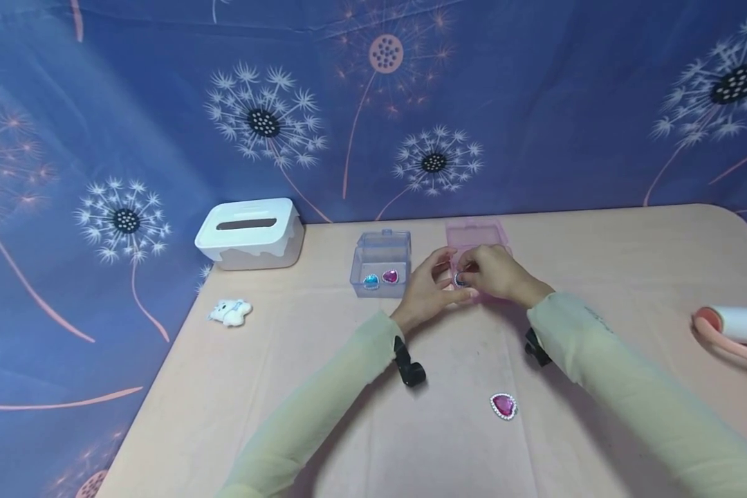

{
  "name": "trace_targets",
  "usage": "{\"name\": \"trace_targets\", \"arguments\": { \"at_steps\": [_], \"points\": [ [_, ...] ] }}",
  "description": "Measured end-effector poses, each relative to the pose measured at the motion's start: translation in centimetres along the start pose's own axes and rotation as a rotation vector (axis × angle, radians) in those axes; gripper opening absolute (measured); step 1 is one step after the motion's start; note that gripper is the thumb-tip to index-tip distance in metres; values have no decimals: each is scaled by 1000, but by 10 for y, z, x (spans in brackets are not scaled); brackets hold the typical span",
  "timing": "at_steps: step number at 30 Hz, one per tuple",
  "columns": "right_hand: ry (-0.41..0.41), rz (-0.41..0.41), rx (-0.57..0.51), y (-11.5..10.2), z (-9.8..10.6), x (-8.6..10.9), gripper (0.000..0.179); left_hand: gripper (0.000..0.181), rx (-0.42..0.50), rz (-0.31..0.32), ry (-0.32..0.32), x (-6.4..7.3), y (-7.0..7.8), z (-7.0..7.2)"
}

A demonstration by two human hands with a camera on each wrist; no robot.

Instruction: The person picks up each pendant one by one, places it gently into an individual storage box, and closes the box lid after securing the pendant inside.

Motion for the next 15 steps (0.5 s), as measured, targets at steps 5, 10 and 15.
{"name": "trace_targets", "arguments": {
  "at_steps": [5,10,15],
  "points": [
    [23,5,-25,-2,4,5,13,77,1,3,-6,0,-1,0],
    [144,50,-33,-12,18,23,23,80,-3,19,-10,1,0,0],
    [268,119,1,-28,31,53,30,80,-4,-4,-13,0,2,0]
  ]
}}
Point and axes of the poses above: each hand's wrist, its own x-axis away from the middle knuckle, its own z-axis out of the back of the hand, y = z × x, the point moved 5 cm from there along -x, towards the middle knuckle, and after that the axes turned 7 degrees about -x, right-handed, at the moved point
